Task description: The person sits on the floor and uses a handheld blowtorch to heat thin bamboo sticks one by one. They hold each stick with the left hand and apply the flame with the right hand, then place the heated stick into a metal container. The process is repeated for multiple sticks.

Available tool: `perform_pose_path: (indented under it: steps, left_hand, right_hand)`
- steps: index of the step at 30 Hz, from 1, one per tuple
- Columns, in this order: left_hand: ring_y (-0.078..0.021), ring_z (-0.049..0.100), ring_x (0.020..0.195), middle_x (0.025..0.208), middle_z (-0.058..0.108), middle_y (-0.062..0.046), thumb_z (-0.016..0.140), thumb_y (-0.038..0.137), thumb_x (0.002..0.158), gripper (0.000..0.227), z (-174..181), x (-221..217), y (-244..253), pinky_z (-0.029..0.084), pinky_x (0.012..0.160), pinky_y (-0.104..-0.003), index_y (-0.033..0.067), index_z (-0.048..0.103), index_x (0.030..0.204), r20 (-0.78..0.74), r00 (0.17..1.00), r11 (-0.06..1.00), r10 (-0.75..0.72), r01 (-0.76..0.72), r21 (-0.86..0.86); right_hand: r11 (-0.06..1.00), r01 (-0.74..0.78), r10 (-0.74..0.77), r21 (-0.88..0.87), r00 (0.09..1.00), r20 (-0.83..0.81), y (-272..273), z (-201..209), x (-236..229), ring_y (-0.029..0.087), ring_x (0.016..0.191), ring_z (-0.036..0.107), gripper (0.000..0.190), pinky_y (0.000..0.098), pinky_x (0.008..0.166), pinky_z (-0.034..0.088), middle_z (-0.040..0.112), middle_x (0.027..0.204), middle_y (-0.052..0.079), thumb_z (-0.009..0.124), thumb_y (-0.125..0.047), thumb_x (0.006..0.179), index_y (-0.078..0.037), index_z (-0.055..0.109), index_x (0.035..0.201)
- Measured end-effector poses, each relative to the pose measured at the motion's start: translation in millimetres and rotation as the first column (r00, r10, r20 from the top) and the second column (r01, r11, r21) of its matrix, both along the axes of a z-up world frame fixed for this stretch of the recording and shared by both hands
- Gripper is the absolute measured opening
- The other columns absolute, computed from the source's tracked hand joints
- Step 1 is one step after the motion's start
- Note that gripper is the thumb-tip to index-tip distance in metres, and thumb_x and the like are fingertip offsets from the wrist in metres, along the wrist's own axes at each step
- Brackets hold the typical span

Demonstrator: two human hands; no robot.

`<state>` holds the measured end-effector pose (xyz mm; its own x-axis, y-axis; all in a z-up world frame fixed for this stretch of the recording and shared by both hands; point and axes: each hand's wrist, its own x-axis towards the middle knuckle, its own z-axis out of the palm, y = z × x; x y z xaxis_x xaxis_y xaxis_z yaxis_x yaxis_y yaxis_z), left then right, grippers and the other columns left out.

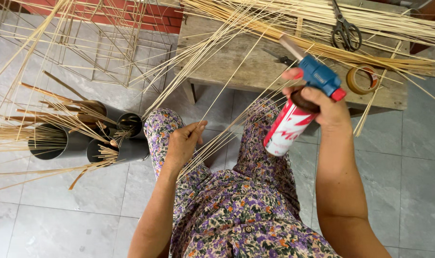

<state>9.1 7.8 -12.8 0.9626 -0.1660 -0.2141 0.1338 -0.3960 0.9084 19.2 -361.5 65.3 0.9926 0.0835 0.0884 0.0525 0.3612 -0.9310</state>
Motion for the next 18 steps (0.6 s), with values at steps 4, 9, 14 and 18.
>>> perform_pose_path:
  steps: [4, 9, 14, 18]
  left_hand:
    - [-0.0047, 0.052, 0.057, 0.063, 0.064, -0.001, 0.065, 0.026, 0.100, 0.028, -3, 4, -3, 0.045, 0.054, -0.025, 0.0117, 0.076, 0.122, -0.018, 1.000, 1.000, -0.022, 0.022, -0.013]
    - [-0.0059, 0.052, 0.057, 0.064, 0.064, -0.001, 0.065, 0.026, 0.099, 0.030, -9, 8, -6, 0.045, 0.053, -0.026, 0.0110, 0.076, 0.123, -0.061, 0.997, 0.998, -0.041, 0.038, -0.057]
    - [-0.0055, 0.053, 0.057, 0.063, 0.064, 0.000, 0.066, 0.026, 0.100, 0.027, -10, 9, -6, 0.046, 0.054, -0.026, 0.0105, 0.078, 0.118, -0.012, 0.997, 0.996, -0.080, 0.080, -0.045]
    - [-0.0058, 0.052, 0.056, 0.062, 0.063, -0.002, 0.068, 0.029, 0.102, 0.026, -4, 7, -13, 0.045, 0.053, -0.027, 0.0076, 0.081, 0.107, -0.094, 0.992, 0.996, -0.085, 0.087, 0.019]
  right_hand:
    - [0.961, -0.259, 0.245, -0.099, 0.959, -0.140, 25, -1, -19, 0.028, 0.106, 0.072, 0.056, 0.0410, 0.091, 0.061, 0.070, 0.130, 0.019, 0.074, -0.003, 0.082, 0.003, 0.062, 0.136]
    - [0.906, -0.411, 0.378, -0.105, 0.895, -0.236, 46, -7, -32, 0.027, 0.107, 0.072, 0.059, 0.0362, 0.091, 0.058, 0.071, 0.131, 0.021, 0.078, -0.001, 0.078, 0.004, 0.064, 0.135]
    - [0.987, -0.162, 0.157, -0.021, 0.975, -0.156, 29, -6, -17, 0.029, 0.108, 0.072, 0.062, 0.0417, 0.092, 0.060, 0.067, 0.135, 0.020, 0.078, -0.007, 0.081, -0.002, 0.059, 0.140]
    - [0.996, -0.030, 0.032, 0.080, 0.999, -0.012, 16, -12, -6, 0.032, 0.109, 0.073, 0.061, 0.0418, 0.094, 0.060, 0.064, 0.146, 0.019, 0.079, -0.017, 0.087, -0.001, 0.059, 0.142]
